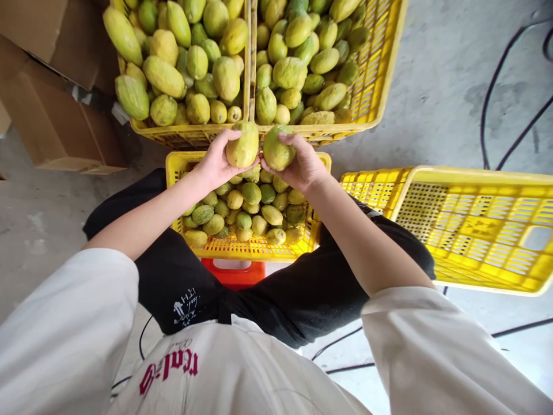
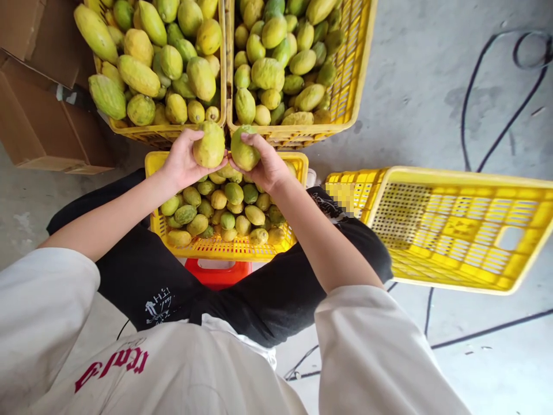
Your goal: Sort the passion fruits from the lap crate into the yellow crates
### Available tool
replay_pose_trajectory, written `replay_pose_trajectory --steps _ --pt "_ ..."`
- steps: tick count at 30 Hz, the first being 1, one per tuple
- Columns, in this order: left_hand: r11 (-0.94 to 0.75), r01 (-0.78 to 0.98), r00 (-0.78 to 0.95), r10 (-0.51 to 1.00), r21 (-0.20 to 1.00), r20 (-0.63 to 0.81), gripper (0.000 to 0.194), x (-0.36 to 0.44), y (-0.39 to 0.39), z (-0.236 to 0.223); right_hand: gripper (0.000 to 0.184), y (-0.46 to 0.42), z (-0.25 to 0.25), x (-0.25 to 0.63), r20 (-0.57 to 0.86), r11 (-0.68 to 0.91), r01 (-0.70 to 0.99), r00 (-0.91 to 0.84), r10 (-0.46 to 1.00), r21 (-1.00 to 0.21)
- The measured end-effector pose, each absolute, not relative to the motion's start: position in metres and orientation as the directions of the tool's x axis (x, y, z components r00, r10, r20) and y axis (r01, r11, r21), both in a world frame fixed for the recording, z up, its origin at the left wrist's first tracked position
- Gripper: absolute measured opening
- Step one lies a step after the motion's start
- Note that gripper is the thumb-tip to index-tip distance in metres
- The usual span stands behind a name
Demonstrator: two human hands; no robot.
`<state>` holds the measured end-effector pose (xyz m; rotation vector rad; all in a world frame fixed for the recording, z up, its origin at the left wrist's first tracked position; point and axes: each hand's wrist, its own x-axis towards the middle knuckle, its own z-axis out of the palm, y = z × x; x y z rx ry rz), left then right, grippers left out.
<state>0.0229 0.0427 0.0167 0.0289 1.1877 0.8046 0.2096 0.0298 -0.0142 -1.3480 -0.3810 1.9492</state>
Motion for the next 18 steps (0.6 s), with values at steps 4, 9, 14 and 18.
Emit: replay_pose_trajectory --steps 4,9,14,18 --pt "0.738 -0.516 0.148 0.577 0.435 -0.803 0.028 0.021 0.044 0.01 0.044 0.028 -0.015 0.209 -0.669 -0.689 -0.38 -0.207 0.714 -0.618" --pt "0.747 -0.492 0.139 0.574 0.447 -0.807 0.032 0.018 0.045 0.005 0.043 0.029 -0.008 0.207 -0.68 -0.691 -0.393 -0.192 0.707 -0.607" --pt "0.736 -0.511 0.143 0.581 0.443 -0.801 0.034 0.018 0.044 0.012 0.041 0.032 0.003 0.209 -0.664 -0.687 -0.381 -0.215 0.717 -0.619" --pt "0.738 -0.525 0.159 0.575 0.424 -0.803 0.049 0.019 0.044 0.021 0.024 0.034 0.006 0.209 -0.683 -0.694 -0.412 -0.204 0.702 -0.591"
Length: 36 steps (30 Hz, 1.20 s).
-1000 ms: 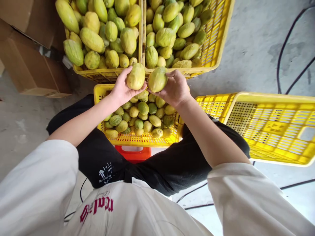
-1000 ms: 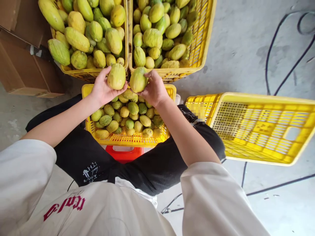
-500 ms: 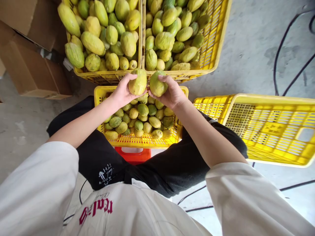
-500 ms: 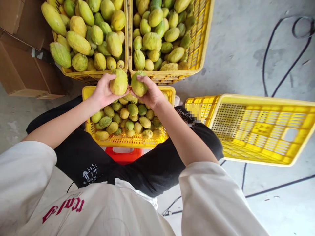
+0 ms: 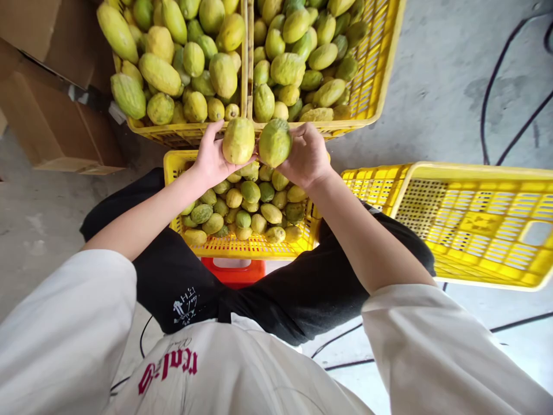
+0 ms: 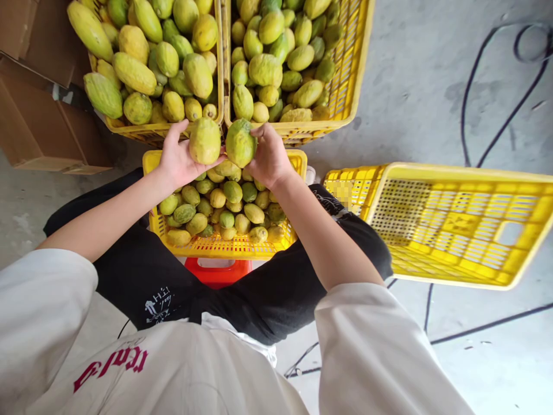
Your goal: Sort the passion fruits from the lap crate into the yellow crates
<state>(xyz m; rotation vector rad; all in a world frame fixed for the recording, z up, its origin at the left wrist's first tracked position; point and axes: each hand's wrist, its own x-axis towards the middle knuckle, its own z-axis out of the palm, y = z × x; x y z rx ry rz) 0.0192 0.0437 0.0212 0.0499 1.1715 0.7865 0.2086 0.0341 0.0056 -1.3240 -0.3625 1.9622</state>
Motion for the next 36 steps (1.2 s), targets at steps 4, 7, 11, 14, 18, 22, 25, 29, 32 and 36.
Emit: replay_pose_trajectory --steps 4,7,11,14,18,22,25,29,32,36 --pt "0.753 -0.526 0.175 0.551 0.395 -0.816 0.042 0.02 0.044 0.025 0.019 0.034 0.0 0.207 -0.688 -0.681 -0.393 -0.148 0.71 -0.618" --pt "0.751 -0.531 0.177 0.551 0.392 -0.816 0.034 0.02 0.046 0.022 0.029 0.032 -0.004 0.207 -0.682 -0.669 -0.381 -0.125 0.721 -0.638" --pt "0.74 -0.54 0.173 0.563 0.4 -0.808 0.031 0.019 0.045 0.01 0.032 0.03 -0.011 0.208 -0.678 -0.674 -0.382 -0.147 0.72 -0.632" --pt "0.738 -0.548 0.176 0.563 0.395 -0.808 0.032 0.018 0.043 0.004 0.037 0.029 -0.019 0.209 -0.67 -0.681 -0.375 -0.182 0.719 -0.629" --pt "0.741 -0.549 0.212 0.572 0.388 -0.793 0.036 0.019 0.042 0.007 0.046 0.029 -0.026 0.21 -0.644 -0.661 -0.391 -0.198 0.739 -0.64" --pt "0.768 -0.476 0.212 0.573 0.429 -0.791 0.039 0.018 0.043 0.017 0.048 0.032 -0.027 0.216 -0.625 -0.651 -0.42 -0.22 0.749 -0.632" --pt "0.755 -0.449 0.202 0.607 0.478 -0.769 0.044 0.016 0.045 0.017 0.046 0.034 -0.027 0.222 -0.58 -0.63 -0.473 -0.268 0.769 -0.616" --pt "0.736 -0.455 0.201 0.634 0.502 -0.747 0.033 0.016 0.047 0.007 0.042 0.035 -0.026 0.221 -0.572 -0.617 -0.495 -0.261 0.778 -0.612" --pt "0.726 -0.436 0.213 0.657 0.531 -0.723 0.027 0.018 0.046 0.003 0.039 0.032 -0.024 0.214 -0.604 -0.641 -0.476 -0.253 0.756 -0.602" --pt "0.754 -0.373 0.22 0.638 0.541 -0.738 0.017 0.019 0.039 0.002 0.041 0.027 -0.026 0.207 -0.675 -0.695 -0.47 -0.248 0.695 -0.544"
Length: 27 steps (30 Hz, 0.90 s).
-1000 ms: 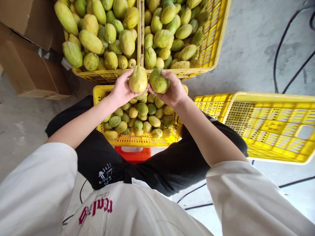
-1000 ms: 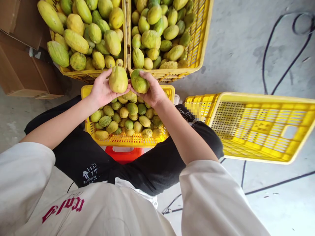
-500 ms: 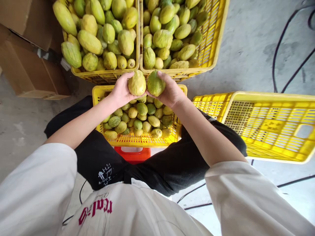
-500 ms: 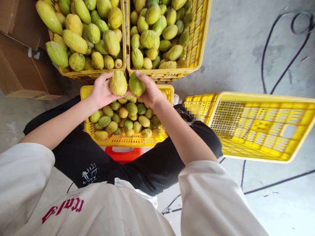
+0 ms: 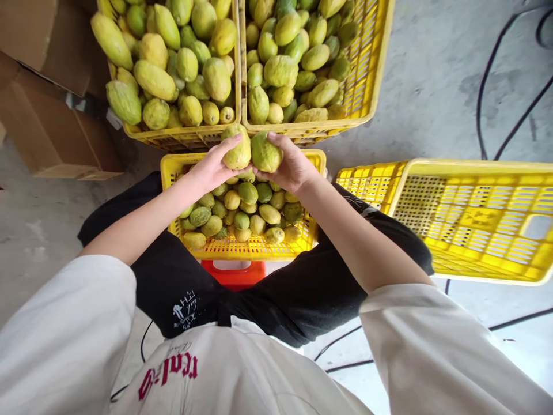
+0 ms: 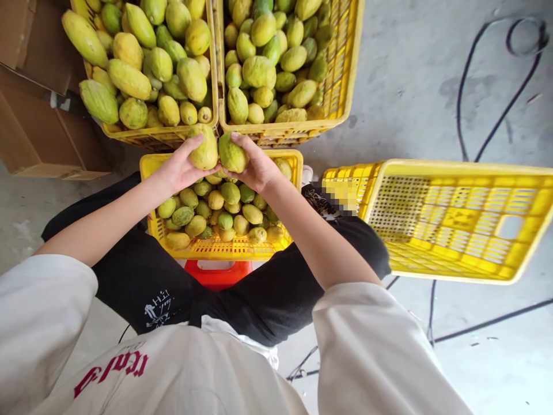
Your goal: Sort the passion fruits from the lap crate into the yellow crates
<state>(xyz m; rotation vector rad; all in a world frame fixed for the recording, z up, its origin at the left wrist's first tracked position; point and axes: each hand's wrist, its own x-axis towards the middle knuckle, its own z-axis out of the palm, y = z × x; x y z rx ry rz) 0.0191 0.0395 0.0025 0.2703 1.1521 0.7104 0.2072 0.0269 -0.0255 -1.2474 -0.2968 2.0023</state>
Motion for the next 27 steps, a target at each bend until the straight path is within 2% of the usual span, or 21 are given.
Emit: replay_pose_trajectory --steps 5,12,17,22,27 --pt "0.781 -0.296 0.208 0.615 0.55 -0.761 0.005 0.015 0.035 -0.008 0.035 0.026 -0.033 0.206 -0.703 -0.706 -0.462 -0.219 0.677 -0.536" --pt "0.76 -0.359 0.182 0.627 0.542 -0.758 0.019 0.01 0.041 -0.005 0.037 0.028 -0.035 0.214 -0.641 -0.694 -0.51 -0.313 0.701 -0.509" --pt "0.746 -0.321 0.187 0.654 0.584 -0.733 0.03 0.008 0.047 0.0 0.033 0.031 -0.035 0.218 -0.635 -0.661 -0.521 -0.264 0.726 -0.54" --pt "0.735 -0.307 0.218 0.673 0.605 -0.707 0.016 0.008 0.048 -0.002 0.032 0.033 -0.029 0.215 -0.626 -0.654 -0.52 -0.262 0.735 -0.55" --pt "0.773 -0.25 0.263 0.634 0.583 -0.728 0.042 0.009 0.042 -0.006 0.032 0.031 -0.019 0.207 -0.594 -0.639 -0.548 -0.29 0.75 -0.54"
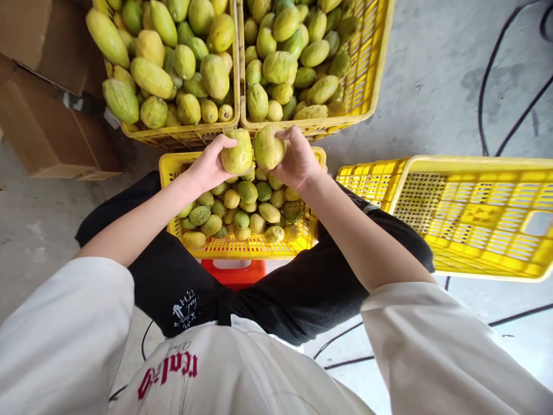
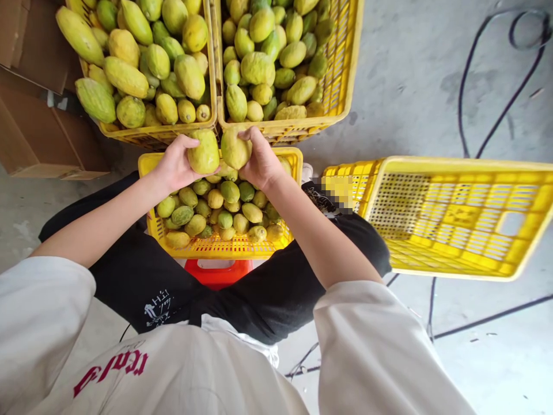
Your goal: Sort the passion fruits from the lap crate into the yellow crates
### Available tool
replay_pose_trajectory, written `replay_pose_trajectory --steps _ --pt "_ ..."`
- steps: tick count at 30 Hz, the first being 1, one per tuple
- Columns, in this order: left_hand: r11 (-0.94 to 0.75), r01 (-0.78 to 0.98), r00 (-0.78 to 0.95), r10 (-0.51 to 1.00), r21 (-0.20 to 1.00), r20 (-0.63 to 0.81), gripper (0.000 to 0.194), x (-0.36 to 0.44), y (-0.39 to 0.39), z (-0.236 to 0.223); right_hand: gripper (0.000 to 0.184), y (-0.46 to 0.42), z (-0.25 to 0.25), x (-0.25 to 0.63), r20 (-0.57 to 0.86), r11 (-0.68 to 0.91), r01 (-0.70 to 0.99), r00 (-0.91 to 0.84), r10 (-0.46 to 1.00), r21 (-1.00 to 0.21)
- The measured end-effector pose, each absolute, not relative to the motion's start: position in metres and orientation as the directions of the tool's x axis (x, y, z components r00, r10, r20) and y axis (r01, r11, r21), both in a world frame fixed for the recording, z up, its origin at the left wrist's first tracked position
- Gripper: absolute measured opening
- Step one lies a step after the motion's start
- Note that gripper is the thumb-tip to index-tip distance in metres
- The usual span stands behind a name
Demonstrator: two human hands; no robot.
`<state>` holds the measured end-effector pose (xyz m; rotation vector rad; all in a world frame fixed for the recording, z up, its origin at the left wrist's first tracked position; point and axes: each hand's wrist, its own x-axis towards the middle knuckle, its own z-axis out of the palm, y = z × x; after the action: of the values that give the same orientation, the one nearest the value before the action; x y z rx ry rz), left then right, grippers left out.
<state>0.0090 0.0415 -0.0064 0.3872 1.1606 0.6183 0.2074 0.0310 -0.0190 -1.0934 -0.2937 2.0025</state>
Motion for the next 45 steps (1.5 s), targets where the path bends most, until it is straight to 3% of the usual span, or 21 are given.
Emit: replay_pose_trajectory --steps 5,11,17,26,33,36,39,45 --pt "0.77 -0.288 0.217 0.631 0.569 -0.744 0.047 0.011 0.041 -0.006 0.037 0.027 -0.009 0.205 -0.619 -0.666 -0.496 -0.286 0.731 -0.557" --pt "0.776 -0.332 0.228 0.617 0.536 -0.753 0.031 0.009 0.047 -0.001 0.044 0.027 -0.008 0.208 -0.643 -0.691 -0.424 -0.275 0.715 -0.586" --pt "0.781 -0.349 0.254 0.611 0.518 -0.75 0.022 0.009 0.045 0.001 0.043 0.03 -0.01 0.21 -0.64 -0.679 -0.46 -0.268 0.72 -0.572" --pt "0.767 -0.392 0.235 0.618 0.509 -0.75 0.049 0.005 0.05 0.014 0.036 0.035 -0.003 0.218 -0.656 -0.661 -0.482 -0.212 0.725 -0.575" --pt "0.752 -0.384 0.205 0.635 0.535 -0.745 0.028 0.01 0.05 0.014 0.046 0.033 -0.015 0.217 -0.64 -0.624 -0.526 -0.184 0.746 -0.578" --pt "0.775 -0.383 0.194 0.6 0.504 -0.776 0.031 0.014 0.048 0.019 0.045 0.03 -0.018 0.214 -0.659 -0.641 -0.514 -0.179 0.73 -0.571" --pt "0.787 -0.383 0.217 0.586 0.484 -0.781 0.021 0.016 0.045 0.019 0.045 0.029 -0.017 0.212 -0.654 -0.658 -0.483 -0.207 0.727 -0.578" --pt "0.775 -0.336 0.22 0.618 0.536 -0.755 0.016 0.015 0.045 0.008 0.045 0.03 -0.016 0.212 -0.654 -0.669 -0.455 -0.22 0.724 -0.587"
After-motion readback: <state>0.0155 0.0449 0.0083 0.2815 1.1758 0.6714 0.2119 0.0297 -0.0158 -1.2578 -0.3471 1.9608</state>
